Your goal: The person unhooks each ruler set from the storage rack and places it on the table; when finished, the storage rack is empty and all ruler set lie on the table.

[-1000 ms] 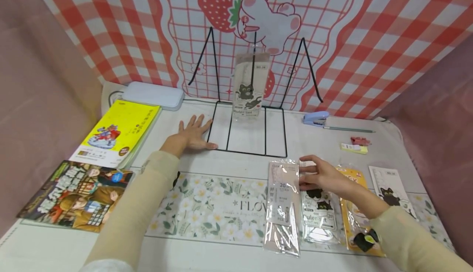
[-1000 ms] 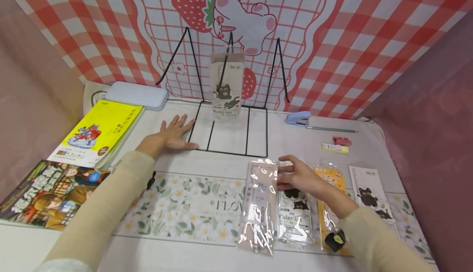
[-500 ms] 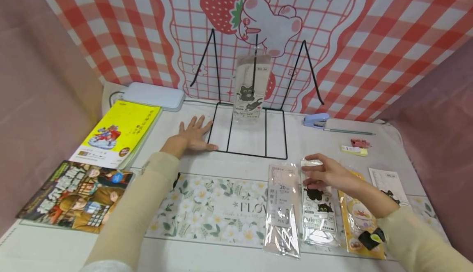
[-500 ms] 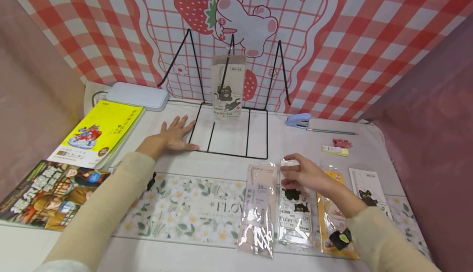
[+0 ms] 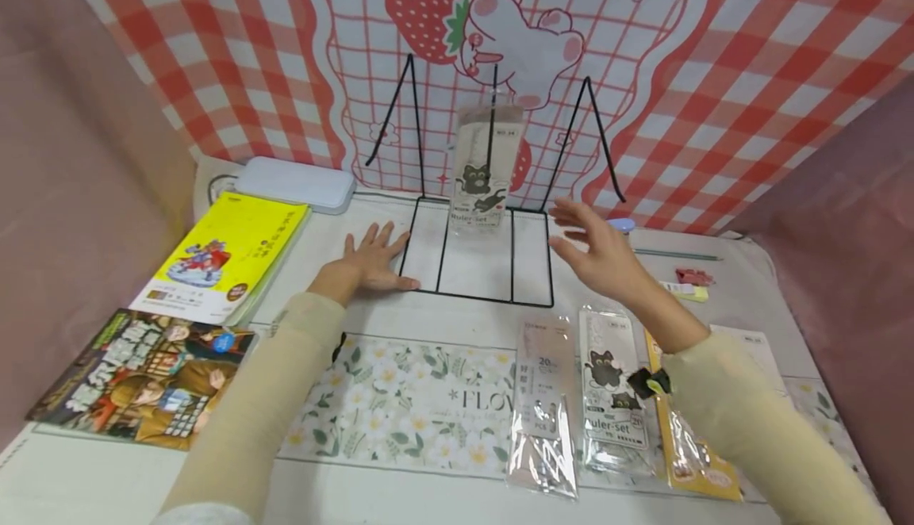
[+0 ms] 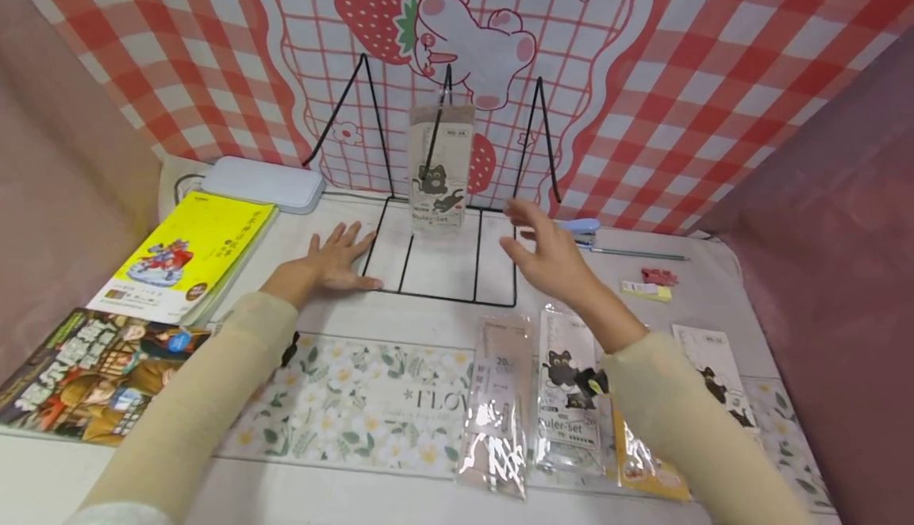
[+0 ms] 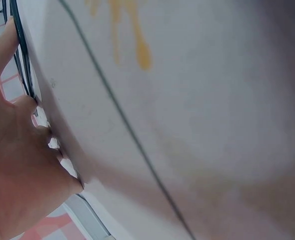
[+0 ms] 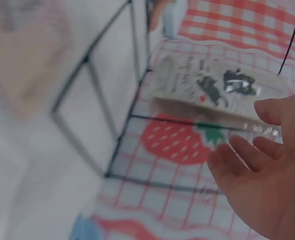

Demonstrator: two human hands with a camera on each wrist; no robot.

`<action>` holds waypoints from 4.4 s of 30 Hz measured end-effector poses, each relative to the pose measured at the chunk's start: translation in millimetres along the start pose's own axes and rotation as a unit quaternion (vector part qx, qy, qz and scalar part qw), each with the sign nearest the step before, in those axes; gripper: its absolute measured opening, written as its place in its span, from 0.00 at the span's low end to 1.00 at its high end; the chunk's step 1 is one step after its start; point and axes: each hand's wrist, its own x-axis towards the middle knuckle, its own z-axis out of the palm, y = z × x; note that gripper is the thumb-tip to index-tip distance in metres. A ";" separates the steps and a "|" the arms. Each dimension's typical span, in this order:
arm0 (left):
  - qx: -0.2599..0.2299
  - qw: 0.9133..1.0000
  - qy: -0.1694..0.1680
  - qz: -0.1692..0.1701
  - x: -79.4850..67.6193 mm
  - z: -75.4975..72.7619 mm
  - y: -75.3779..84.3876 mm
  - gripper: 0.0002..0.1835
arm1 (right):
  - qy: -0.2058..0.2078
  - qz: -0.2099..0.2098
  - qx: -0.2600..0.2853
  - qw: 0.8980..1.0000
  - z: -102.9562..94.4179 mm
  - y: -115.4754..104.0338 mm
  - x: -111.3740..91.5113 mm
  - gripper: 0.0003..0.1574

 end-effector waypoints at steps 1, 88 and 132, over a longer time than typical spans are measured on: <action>0.000 1.000 0.001 -0.001 0.0 -0.3 -0.5 0.56 | 0.016 -0.012 -0.005 1.000 4.2 -4.2 8.8 0.36; 0.000 1.000 -0.002 0.004 -1.3 -4.1 4.3 0.56 | 0.018 0.048 0.270 0.961 57.4 -38.7 -41.4 0.31; 0.005 1.000 -0.011 -0.001 -2.2 -6.8 5.0 0.56 | -0.135 0.313 0.280 0.898 73.2 1.8 -73.0 0.33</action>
